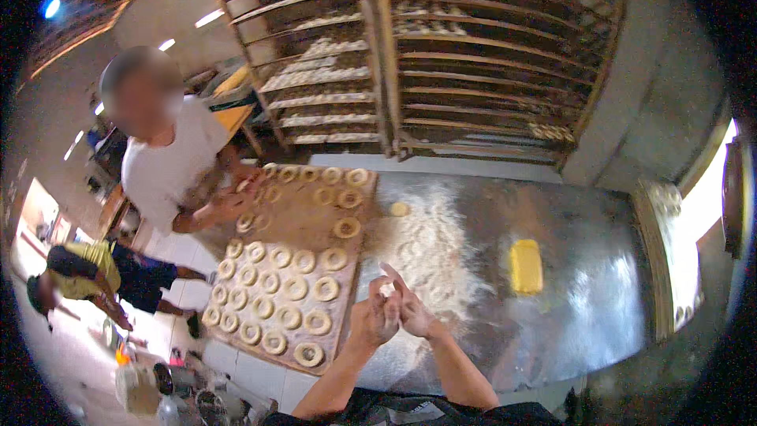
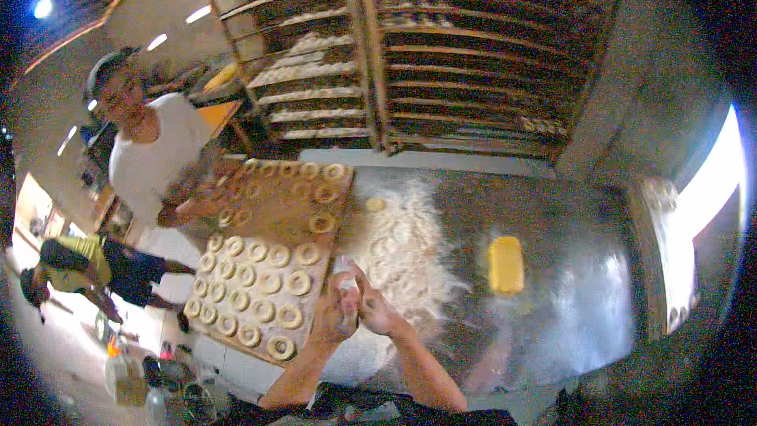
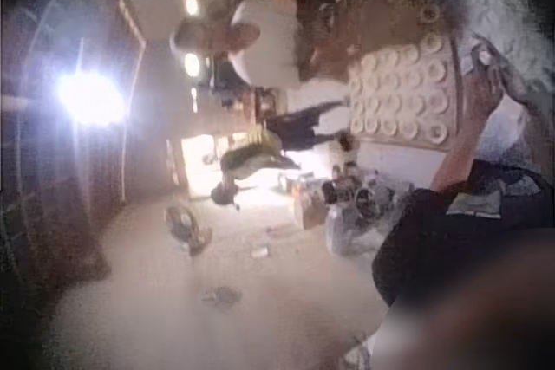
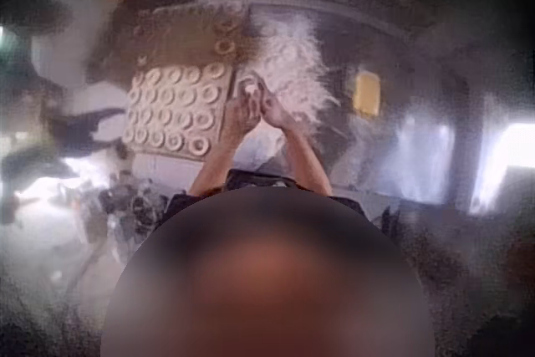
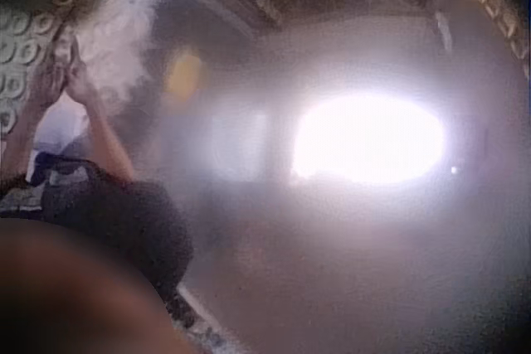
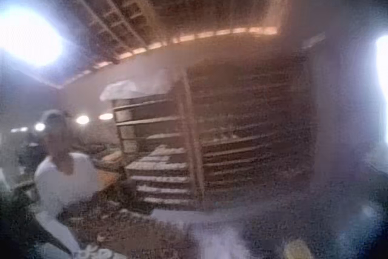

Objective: The person shapes small dough pieces into rings by hand and places them on a wooden board. Coworkers nearby also shape dough and arrange trays of finished pieces on racks.

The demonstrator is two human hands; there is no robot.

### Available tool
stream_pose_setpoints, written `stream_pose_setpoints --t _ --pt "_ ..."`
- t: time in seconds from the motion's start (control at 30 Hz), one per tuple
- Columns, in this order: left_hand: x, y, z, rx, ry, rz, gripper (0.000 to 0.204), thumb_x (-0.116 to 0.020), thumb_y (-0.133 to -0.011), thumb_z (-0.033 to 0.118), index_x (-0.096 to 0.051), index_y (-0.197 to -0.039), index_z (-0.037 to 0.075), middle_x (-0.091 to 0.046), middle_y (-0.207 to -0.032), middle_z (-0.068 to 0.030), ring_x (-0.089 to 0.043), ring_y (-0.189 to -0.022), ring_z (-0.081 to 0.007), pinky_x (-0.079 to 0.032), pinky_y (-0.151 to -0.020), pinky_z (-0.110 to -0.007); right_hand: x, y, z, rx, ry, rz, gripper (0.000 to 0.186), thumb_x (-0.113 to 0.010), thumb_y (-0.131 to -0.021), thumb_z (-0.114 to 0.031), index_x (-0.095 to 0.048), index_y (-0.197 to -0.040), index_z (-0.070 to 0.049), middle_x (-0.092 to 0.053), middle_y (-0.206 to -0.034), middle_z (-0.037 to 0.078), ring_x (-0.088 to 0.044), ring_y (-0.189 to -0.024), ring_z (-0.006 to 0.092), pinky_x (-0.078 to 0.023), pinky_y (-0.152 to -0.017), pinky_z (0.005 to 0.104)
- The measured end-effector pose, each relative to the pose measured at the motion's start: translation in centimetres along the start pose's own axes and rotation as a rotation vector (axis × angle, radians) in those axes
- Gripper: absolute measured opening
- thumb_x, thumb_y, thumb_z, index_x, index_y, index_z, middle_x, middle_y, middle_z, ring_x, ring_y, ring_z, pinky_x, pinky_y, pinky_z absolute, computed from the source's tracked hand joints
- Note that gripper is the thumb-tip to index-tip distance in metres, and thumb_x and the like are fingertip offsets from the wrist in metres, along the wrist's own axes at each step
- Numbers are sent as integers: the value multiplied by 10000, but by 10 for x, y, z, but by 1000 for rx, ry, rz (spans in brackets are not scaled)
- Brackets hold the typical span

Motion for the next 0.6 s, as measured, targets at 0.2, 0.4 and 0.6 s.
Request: stream_pose_setpoints --t 0.2,0.4,0.6 --pt "32 -10 -22 25 12 94 245 -439 -1024 280 -463 -1130 60 -609 -646 -205 -634 -622 -439 -476 -545 -516 -30 -33 10 10 194 72 746 -366 -942 -709 -318 -1429 -146 -660 -1029 200 -692 -816 250 -547 -667 335" --pt "61 -21 -82 176 68 87 196 -481 -1007 240 -496 -1111 75 -609 -652 -201 -635 -604 -422 -469 -526 -497 -64 -79 25 294 543 81 737 -316 -966 -669 -282 -1443 -108 -655 -1034 135 -672 -850 285 -541 -752 340" --pt "87 -53 -134 114 41 103 222 -528 -960 236 -539 -1114 75 -636 -688 -242 -619 -590 -457 -481 -529 -551 -66 -119 81 -75 -106 341 560 -466 -981 -508 -434 -1379 -116 -537 -1262 158 -609 -1042 256 -506 -878 364"
Point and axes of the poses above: each hand's wrist, its own y-axis away from the middle knuckle, its own x-axis out of the back of the hand, z = x × y, the point moved 4 cm from there along -y, towards the middle knuckle
